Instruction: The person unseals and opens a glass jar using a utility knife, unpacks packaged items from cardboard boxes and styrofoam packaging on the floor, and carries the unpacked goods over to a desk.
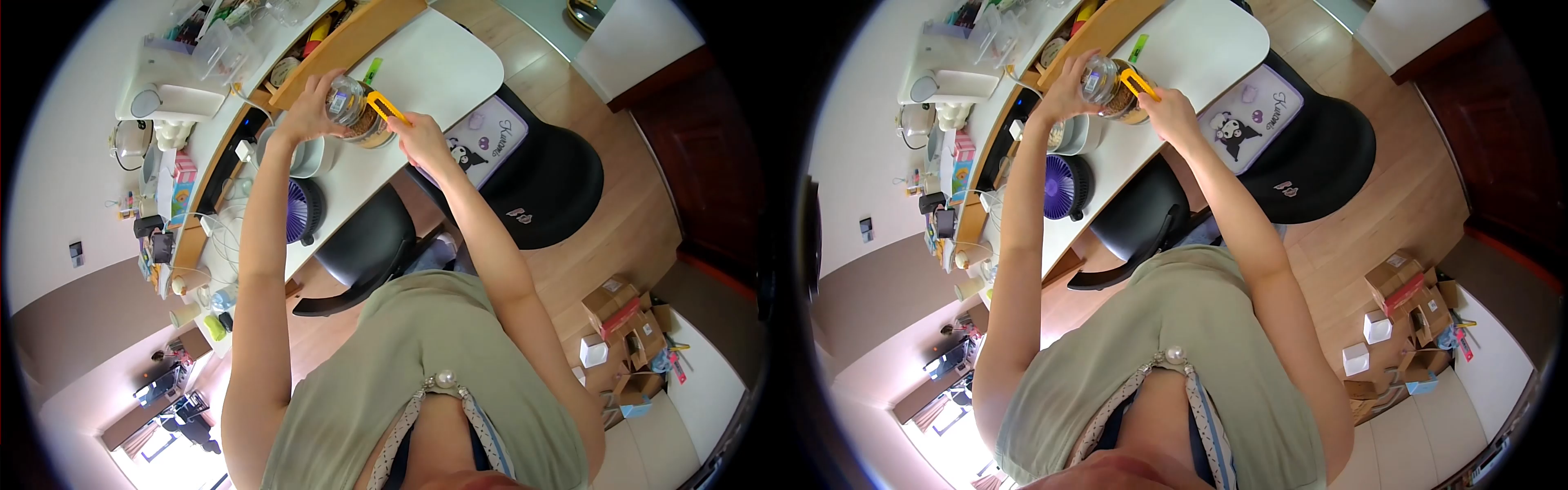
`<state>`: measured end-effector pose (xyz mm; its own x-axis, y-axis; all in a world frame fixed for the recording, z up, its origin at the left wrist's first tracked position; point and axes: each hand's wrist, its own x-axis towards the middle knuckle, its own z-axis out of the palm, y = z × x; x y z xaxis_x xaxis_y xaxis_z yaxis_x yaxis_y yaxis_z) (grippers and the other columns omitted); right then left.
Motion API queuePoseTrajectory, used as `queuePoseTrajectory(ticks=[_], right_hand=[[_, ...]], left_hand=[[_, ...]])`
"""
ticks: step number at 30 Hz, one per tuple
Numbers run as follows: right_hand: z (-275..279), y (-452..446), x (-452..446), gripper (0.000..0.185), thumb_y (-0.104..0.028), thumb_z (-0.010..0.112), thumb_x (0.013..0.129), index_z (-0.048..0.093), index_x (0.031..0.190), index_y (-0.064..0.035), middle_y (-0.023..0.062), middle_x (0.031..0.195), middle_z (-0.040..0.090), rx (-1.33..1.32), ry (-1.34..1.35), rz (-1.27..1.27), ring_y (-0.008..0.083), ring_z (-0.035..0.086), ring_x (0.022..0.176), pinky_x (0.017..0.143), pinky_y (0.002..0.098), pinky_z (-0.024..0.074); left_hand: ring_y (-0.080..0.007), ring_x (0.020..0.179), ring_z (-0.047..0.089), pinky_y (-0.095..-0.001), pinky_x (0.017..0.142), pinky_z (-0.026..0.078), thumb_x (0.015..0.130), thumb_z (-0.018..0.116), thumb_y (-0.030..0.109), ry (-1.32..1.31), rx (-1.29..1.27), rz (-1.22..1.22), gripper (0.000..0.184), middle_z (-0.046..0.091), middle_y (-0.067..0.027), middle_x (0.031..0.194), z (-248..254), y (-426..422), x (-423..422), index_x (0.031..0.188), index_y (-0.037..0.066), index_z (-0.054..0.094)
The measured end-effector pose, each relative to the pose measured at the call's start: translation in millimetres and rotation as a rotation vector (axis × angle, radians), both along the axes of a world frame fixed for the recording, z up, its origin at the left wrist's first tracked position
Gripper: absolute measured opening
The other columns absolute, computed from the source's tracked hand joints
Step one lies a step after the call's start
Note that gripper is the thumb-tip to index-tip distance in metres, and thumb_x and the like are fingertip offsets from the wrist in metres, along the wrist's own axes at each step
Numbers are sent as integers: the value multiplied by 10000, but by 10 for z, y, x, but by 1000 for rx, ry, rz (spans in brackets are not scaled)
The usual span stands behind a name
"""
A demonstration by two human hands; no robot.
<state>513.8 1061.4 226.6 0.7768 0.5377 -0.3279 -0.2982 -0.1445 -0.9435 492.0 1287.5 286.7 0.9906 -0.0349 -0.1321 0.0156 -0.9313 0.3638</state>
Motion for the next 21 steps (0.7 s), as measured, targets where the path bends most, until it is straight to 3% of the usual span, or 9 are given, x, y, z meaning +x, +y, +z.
queuePoseTrajectory(ticks=[7, 10, 13, 16, 19, 21], right_hand=[[-6, 3, 69, 311, -278, 516, 847, 619, 798, 11, 94, 484, 501, -31, -16, 46, 191, 468, 357, 409, 337, 397], [34, 47, -98, 277, -249, 504, 912, 575, 826, 4, -12, 456, 397, 9, -46, -18, 80, 345, 320, 319, 249, 267], [-105, 126, -190, 267, -246, 499, 917, 565, 828, -4, -13, 461, 398, 41, -97, -62, 81, 355, 320, 316, 250, 270], [-4, 100, -287, 259, -242, 499, 920, 559, 828, -7, -11, 466, 402, 61, -36, -78, 82, 362, 317, 313, 252, 275], [-30, 130, -342, 327, -273, 506, 891, 566, 807, 36, 101, 486, 503, 10, -54, -94, 215, 497, 373, 433, 359, 419], [-7, 147, -387, 322, -271, 506, 895, 562, 803, 32, 94, 485, 504, 24, -5, -108, 206, 493, 365, 424, 352, 419]], left_hand=[[-341, 1221, 407, -389, 1051, 349, 506, 847, 189, 2, -15, 0, 1050, 383, -146, 1282, -30, 9, 3, 1386, 199, 274], [-351, 1248, 374, -408, 1063, 335, 502, 860, 214, 33, -12, 27, 1084, 348, -151, 1312, -34, 7, 3, 1396, 215, 247], [-382, 1219, 398, -432, 1022, 367, 481, 872, 306, -8, -48, -18, 1087, 369, -167, 1266, -87, 78, 9, 1379, 217, 266], [-390, 1244, 367, -448, 1033, 350, 474, 881, 349, 32, -43, -33, 1122, 349, -170, 1288, -85, 118, 40, 1389, 222, 245], [-393, 1254, 355, -447, 1039, 343, 478, 879, 333, 42, -45, -38, 1122, 347, -171, 1292, -67, 116, 40, 1392, 228, 236], [-372, 1282, 322, -440, 1071, 315, 485, 881, 272, 84, -59, -16, 1133, 303, -160, 1337, -38, 97, 46, 1398, 245, 211]])
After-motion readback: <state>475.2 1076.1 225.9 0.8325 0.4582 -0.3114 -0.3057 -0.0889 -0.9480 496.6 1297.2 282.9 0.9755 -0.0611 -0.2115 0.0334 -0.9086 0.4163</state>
